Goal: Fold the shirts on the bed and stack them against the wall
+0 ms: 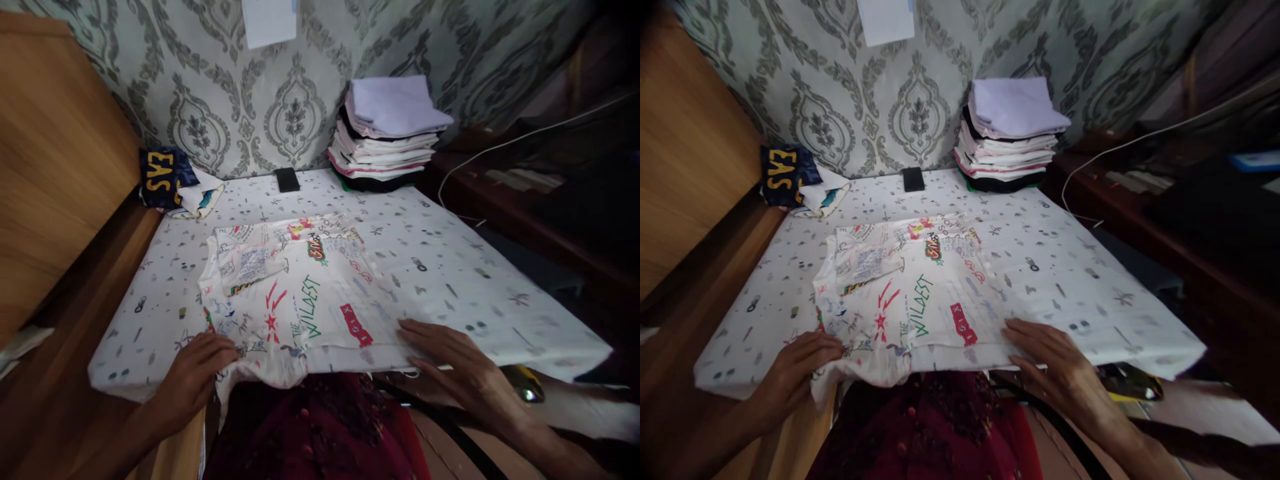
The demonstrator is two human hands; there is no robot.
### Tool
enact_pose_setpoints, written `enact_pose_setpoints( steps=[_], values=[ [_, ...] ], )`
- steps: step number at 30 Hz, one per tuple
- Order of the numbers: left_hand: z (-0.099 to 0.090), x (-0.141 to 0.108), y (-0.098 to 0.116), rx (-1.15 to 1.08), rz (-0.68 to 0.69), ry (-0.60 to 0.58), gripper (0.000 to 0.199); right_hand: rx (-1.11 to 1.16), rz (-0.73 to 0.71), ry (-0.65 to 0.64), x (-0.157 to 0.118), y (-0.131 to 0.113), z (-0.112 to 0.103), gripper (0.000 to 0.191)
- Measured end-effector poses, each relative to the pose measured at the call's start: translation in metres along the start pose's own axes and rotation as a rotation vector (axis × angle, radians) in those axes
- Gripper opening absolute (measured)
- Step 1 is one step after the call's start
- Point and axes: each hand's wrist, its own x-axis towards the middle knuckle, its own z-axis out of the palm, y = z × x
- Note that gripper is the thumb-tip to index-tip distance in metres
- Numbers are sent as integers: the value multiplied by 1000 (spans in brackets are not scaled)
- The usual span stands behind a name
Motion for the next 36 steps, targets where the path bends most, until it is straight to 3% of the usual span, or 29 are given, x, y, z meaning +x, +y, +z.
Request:
enact_pose_setpoints(
  steps=[5, 9, 11, 16, 19, 22, 25, 27, 31, 36],
  values=[
    [-20, 31, 4, -330, -328, 23, 25, -26, -90, -42, 19, -1, -7, 30],
    [-24, 44, 0, -450, -453, 74, 27, -58, -146, -88, 22, 1, -8, 38],
    [-26, 48, 0, -475, -489, 101, 27, -19, -112, -70, 21, 2, -9, 33],
    [-45, 70, -7, -598, -612, 91, 23, 197, 164, -96, 39, 10, -23, 24],
    [-56, 102, -30, -664, -718, 215, 21, 396, 354, -131, 85, 24, -27, 30],
    [-55, 142, -68, -780, -861, 382, 33, 635, 525, -15, 146, 44, -13, 46],
    [-42, 168, -103, -836, -1065, 285, 41, 774, 774, 9, 193, 65, 12, 53],
    [-32, 171, -117, -849, -1147, 210, 43, 822, 894, -8, 206, 74, 24, 49],
    [-22, 161, -128, -832, -1131, 197, 47, 856, 917, 3, 204, 77, 28, 44],
    [-21, 157, -133, -793, -1111, 164, 47, 812, 832, -50, 199, 75, 27, 64]
  ],
)
